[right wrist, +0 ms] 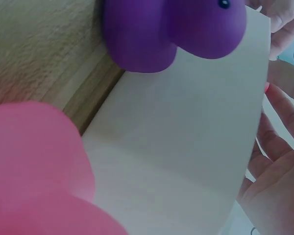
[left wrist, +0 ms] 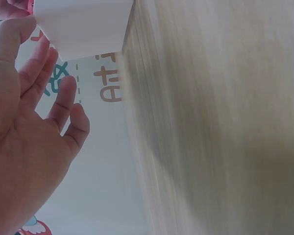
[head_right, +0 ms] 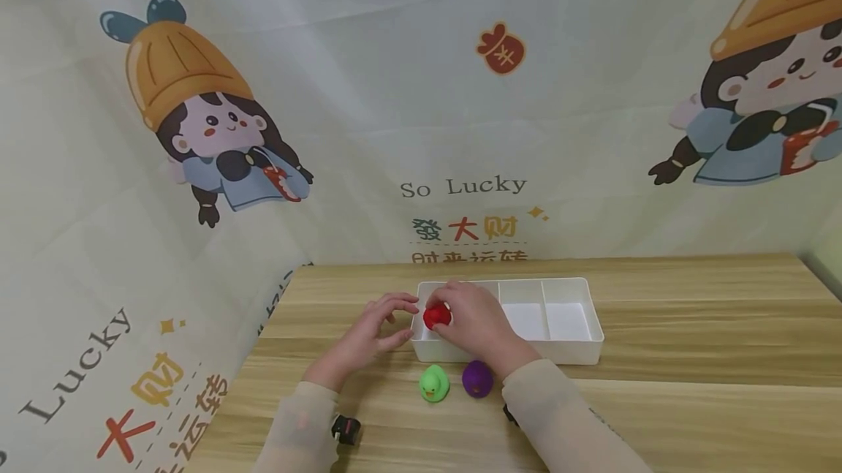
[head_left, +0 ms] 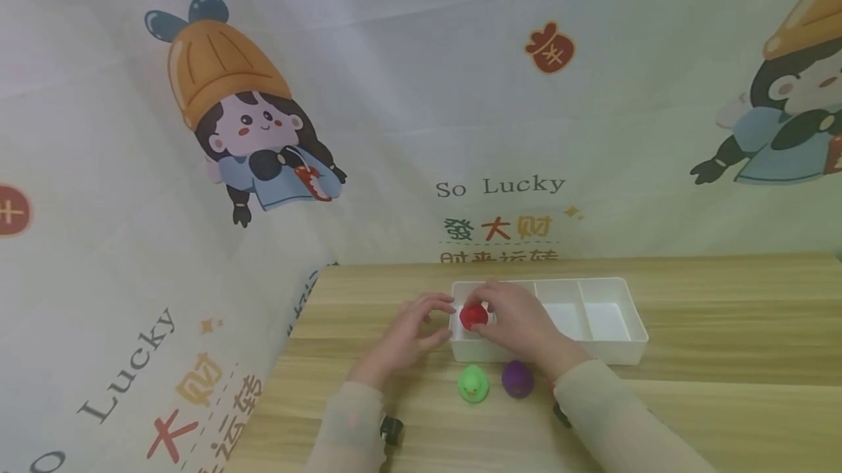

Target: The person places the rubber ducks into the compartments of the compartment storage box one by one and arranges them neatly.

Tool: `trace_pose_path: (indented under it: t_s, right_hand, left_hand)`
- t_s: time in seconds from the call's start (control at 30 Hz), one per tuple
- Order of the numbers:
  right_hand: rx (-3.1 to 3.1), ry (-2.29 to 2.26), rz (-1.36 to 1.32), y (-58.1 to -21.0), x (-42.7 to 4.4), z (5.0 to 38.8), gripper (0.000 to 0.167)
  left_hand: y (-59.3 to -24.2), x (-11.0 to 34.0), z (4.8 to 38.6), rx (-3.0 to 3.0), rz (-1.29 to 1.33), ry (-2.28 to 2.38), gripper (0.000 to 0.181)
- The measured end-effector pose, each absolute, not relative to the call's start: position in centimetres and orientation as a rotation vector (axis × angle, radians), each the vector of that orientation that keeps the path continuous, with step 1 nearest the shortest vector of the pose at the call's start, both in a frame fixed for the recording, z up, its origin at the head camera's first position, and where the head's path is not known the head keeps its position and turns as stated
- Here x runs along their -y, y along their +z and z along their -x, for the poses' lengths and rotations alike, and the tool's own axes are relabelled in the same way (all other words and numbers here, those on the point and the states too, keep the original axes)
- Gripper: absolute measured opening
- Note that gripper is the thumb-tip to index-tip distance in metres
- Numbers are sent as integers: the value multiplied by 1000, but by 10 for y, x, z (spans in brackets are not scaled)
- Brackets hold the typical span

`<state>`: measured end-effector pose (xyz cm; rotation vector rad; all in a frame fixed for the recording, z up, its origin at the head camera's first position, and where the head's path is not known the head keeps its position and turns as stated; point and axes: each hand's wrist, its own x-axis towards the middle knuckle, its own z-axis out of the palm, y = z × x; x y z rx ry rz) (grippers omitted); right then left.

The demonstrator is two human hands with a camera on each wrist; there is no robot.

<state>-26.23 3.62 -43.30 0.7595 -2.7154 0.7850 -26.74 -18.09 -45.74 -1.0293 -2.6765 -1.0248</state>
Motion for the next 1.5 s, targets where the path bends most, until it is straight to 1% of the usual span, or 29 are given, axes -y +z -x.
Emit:
trace_pose_path:
  t_s: [0.4,0.7,0.97,1.3,1.5]
  right_hand:
    - [2718,668,-798,-439,-30,267,24]
    - [2695,578,-837,-443,-30,276,27]
    - [2709,509,-883,-444,-32,281,25]
    - [2754,515,-884,-441,-30,281,26]
    - [2779,435,-866,-442,-26,285,27]
  left_hand:
    - [-458,183,267,2690,1007,-1033,34]
    - [-461,182,269,2674,1030,-1027,35]
    - [-459,181,267,2709,997,-1045,34]
    - [-458,181,266,2710,1015,-1037,34]
    - [-457,181,266,2700,1014,-1039,34]
